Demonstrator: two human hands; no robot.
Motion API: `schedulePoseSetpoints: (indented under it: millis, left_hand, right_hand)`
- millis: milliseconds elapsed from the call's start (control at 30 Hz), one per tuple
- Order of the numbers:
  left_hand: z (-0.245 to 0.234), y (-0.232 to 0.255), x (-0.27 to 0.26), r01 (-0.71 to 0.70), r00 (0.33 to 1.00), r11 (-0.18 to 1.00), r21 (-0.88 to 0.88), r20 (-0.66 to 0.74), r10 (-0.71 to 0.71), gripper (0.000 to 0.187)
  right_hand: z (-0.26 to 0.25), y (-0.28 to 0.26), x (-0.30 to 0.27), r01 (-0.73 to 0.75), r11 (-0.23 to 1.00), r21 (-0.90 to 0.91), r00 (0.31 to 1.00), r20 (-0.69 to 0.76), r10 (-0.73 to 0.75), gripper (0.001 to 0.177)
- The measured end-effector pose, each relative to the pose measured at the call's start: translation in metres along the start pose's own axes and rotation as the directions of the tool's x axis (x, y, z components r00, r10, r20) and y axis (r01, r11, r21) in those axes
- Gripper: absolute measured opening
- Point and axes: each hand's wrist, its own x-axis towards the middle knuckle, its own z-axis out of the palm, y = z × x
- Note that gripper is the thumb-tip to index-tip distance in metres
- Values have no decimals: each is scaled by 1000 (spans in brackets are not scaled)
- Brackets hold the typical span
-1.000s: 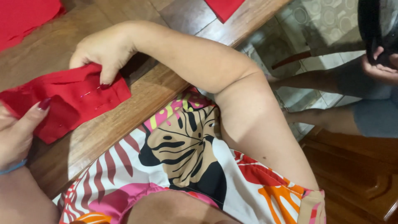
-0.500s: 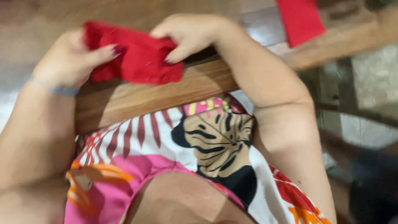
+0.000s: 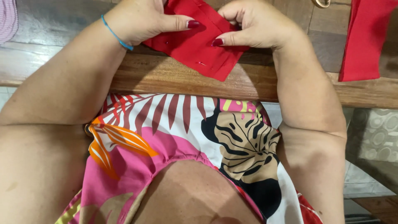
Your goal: The person cuts a red piece of fabric using shears and then folds and aligns the cut fabric sections by hand on a wooden table.
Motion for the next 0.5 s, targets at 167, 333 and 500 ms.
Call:
schedulePoseSetpoints:
  millis: [167,333,500]
  left_hand:
    - [-16,-16,-1,-92,989,895,437,-67,135,42]
    - [-35,-26,-9,45,987,999,15,-154,-42,17]
    - [-20,-11,-4,-7,997,999,35,-81,9,34]
  right_hand:
    - [2,8,1,82,994,-68,995,-55,-86,25]
    - [2,-6,-1,148,908,-393,978,-77,-192,32]
    - [5,-1,2,191,933,-304,972,-77,-224,32]
